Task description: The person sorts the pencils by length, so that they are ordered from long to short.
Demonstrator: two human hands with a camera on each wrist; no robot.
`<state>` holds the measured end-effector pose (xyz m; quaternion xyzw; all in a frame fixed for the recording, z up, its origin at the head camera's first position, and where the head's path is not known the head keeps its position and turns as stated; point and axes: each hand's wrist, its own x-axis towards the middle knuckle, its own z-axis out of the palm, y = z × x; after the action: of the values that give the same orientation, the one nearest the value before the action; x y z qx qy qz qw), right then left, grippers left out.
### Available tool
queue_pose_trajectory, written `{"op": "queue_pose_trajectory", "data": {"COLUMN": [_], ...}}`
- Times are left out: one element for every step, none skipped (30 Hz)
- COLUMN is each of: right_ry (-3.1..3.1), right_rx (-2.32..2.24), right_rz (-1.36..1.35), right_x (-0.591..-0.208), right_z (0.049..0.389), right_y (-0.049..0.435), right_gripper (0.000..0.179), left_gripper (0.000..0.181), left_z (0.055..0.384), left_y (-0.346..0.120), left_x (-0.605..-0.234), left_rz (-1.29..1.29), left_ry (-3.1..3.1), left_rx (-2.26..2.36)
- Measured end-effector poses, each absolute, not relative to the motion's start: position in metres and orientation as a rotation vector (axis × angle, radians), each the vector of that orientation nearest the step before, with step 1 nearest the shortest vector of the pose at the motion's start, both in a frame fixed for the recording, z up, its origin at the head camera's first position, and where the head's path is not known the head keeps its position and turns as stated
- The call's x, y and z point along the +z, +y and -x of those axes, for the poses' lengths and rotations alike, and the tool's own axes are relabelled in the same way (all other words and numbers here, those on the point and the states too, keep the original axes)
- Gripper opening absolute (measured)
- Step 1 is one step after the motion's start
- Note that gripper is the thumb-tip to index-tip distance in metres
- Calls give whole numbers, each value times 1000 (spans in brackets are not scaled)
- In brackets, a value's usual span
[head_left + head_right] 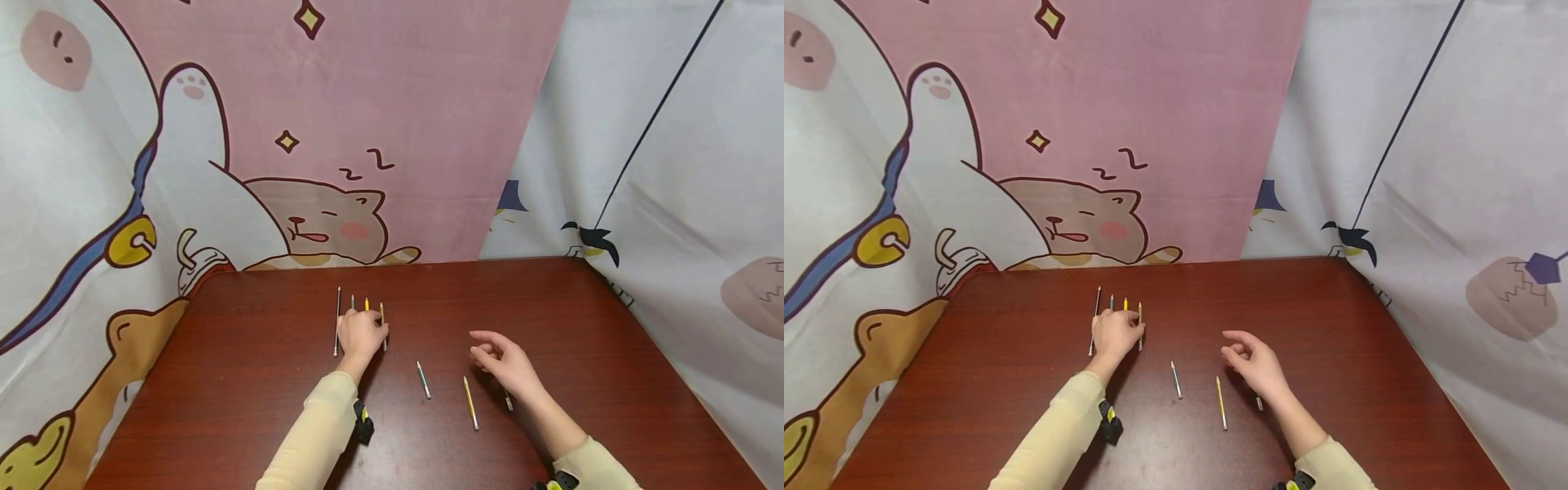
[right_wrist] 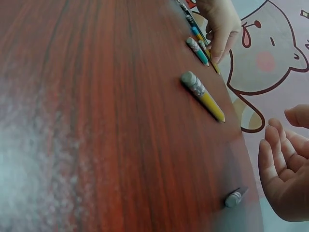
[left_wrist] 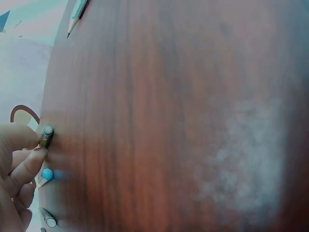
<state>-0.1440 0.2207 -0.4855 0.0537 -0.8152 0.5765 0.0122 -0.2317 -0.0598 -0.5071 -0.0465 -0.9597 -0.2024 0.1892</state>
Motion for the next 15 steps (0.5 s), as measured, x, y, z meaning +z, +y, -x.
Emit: {"op": "queue_pose_trajectory", "data": {"right_ry": [-2540, -2537, -2535, -2537, -2540, -2537, -2538, -2539, -2537, -2538, -2531, -2526, -2529, -2529, -2531], "right_rx": [1802, 1805, 1811, 1808, 1808, 1811, 1813, 1815, 1819, 1818, 1828, 1829, 1826, 1825, 1825], "right_rz": [-171, -172, -175, -175, -176, -180, -177, -173, -172, -171, -170, -171, -167, -167, -167], "right_x": [-485, -485, -484, -485, -484, -484, -484, -484, -485, -485, -485, -485, -485, -485, -485], "right_z": [144, 143, 143, 143, 142, 142, 142, 143, 143, 143, 142, 142, 142, 142, 142], "right_y": [221, 222, 222, 222, 223, 223, 223, 224, 224, 224, 224, 224, 224, 223, 223], "right_gripper": [37, 37, 38, 38, 38, 38, 38, 38, 39, 39, 39, 39, 39, 39, 39], "left_gripper": [16, 15, 16, 16, 16, 16, 16, 17, 17, 17, 17, 17, 17, 17, 17], "left_z": [232, 232, 232, 232, 233, 233, 233, 233, 233, 233, 234, 233, 232, 231, 231], "left_y": [-60, -60, -60, -60, -60, -60, -60, -61, -61, -61, -62, -62, -62, -63, -64], "left_x": [-507, -508, -508, -509, -509, -510, -510, -511, -511, -511, -514, -513, -513, -511, -510], "left_rz": [130, 128, 125, 125, 125, 125, 126, 130, 135, 142, 157, 165, 173, 183, 189], "left_ry": [-2700, -2705, -2711, -2714, -2716, -2713, -2709, -2696, -2679, -2659, -2623, -2603, -2591, -2578, -2581], "left_rx": [-568, -567, -567, -569, -572, -571, -570, -573, -576, -581, -578, -583, -599, -616, -644]}}
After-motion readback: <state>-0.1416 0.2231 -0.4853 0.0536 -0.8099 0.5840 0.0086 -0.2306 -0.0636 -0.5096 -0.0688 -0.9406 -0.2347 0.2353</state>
